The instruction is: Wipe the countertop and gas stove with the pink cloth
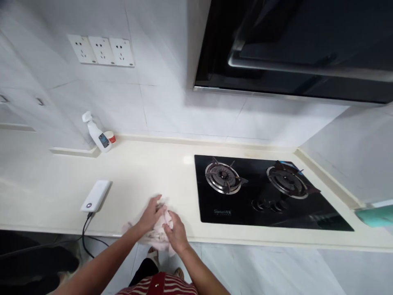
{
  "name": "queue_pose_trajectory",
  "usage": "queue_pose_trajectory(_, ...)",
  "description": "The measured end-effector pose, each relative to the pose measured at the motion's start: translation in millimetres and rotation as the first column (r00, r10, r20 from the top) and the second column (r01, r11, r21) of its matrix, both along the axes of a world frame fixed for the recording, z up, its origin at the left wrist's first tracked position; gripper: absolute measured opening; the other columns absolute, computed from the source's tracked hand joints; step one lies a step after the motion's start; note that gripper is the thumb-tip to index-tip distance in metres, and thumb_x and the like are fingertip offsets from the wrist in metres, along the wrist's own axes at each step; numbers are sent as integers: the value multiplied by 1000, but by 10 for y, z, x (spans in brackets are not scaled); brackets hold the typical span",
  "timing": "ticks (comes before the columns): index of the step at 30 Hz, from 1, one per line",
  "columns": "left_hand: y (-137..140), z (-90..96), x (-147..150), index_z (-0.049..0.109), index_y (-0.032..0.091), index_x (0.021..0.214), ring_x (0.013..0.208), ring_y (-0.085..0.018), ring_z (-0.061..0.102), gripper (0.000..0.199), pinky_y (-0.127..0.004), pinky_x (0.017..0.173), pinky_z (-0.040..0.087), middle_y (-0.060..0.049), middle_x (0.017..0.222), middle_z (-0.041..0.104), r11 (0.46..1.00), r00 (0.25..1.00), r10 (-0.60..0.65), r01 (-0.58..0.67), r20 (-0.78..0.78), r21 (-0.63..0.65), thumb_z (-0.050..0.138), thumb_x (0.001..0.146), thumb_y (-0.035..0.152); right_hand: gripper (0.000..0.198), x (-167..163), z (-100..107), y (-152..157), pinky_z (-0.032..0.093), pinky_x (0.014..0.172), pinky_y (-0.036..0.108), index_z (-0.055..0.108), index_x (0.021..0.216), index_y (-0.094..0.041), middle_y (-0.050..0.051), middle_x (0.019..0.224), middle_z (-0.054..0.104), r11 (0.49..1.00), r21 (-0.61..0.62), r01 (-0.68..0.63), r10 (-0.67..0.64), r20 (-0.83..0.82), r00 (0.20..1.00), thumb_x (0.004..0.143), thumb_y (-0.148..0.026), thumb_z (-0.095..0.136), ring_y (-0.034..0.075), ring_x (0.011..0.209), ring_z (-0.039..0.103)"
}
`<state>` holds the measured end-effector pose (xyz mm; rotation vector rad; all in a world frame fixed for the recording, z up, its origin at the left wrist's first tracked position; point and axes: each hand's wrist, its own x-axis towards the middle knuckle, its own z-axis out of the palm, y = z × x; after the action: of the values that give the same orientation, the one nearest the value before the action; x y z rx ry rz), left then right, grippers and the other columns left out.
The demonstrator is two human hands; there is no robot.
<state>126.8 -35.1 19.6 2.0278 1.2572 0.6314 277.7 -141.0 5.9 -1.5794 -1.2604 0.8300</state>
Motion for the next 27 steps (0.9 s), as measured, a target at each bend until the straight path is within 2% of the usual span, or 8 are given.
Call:
queue_pose_trajectory(4,-37,25,-224,61,21,122,113,-26,58,47,-39,99,47,-12,120,62,985,989,-145,147,30,-95,69,81,41,51,42,149,-158,50,102,48,66,123,-25,6,121,70,984,-145,-101,69,-212,975,74,-40,71,29,111,65)
queue_pose_trajectory(9,-152,114,-746,64,22,90,84,-21,60,19,-32,78,46,-4,90,65,907,954,-298,269,-42,-325,64,80,38,56,114,307,-344,54,93,44,67,121,-19,9,109,74,953,-304,-23,-96,-373,923,82,-60,68,28,100,69)
queue_pose_trajectory(12,-198,189,-757,61,22,80,74,-18,58,12,-28,69,43,0,79,64,887,942,-335,317,3,-335,63,78,33,59,-16,399,-269,54,93,43,70,115,-18,10,105,75,940,-335,67,-196,-368,909,81,-65,67,28,98,69)
queue_pose_trajectory(15,-23,314,-680,58,22,75,72,-17,58,12,-27,67,43,0,76,65,908,952,-299,305,66,-285,58,82,31,60,-21,584,-61,56,88,42,72,109,-18,9,100,76,944,-319,89,-212,-376,902,79,-70,66,28,92,70)
queue_pose_trajectory(19,616,636,-711,58,21,74,74,-18,58,23,-29,69,43,-1,74,64,978,983,-110,133,148,-162,49,90,35,61,352,981,316,55,86,39,74,101,-17,10,97,76,959,-179,221,-247,-143,958,78,-73,66,28,92,69)
queue_pose_trajectory(22,1158,1004,-796,62,20,90,82,-18,59,21,-30,74,44,-2,84,67,996,967,85,-73,239,-59,47,92,34,66,702,1328,685,52,91,40,74,106,-15,11,103,75,941,-24,337,-337,-9,941,78,-73,64,29,99,67)
queue_pose_trajectory(24,1431,1294,-808,64,19,98,83,-18,60,21,-30,77,44,-3,87,68,972,899,226,-235,374,-24,50,90,32,68,850,1586,999,50,94,41,73,109,-14,12,107,74,919,67,389,-390,4,921,77,-73,65,30,104,66)
queue_pose_trajectory(27,1659,1749,-730,65,18,98,81,-15,59,21,-28,80,44,-1,86,68,915,718,322,-404,617,-7,58,85,32,68,902,2022,1528,50,94,41,71,112,-14,12,110,72,887,172,428,-418,-94,904,77,-72,65,29,105,65)
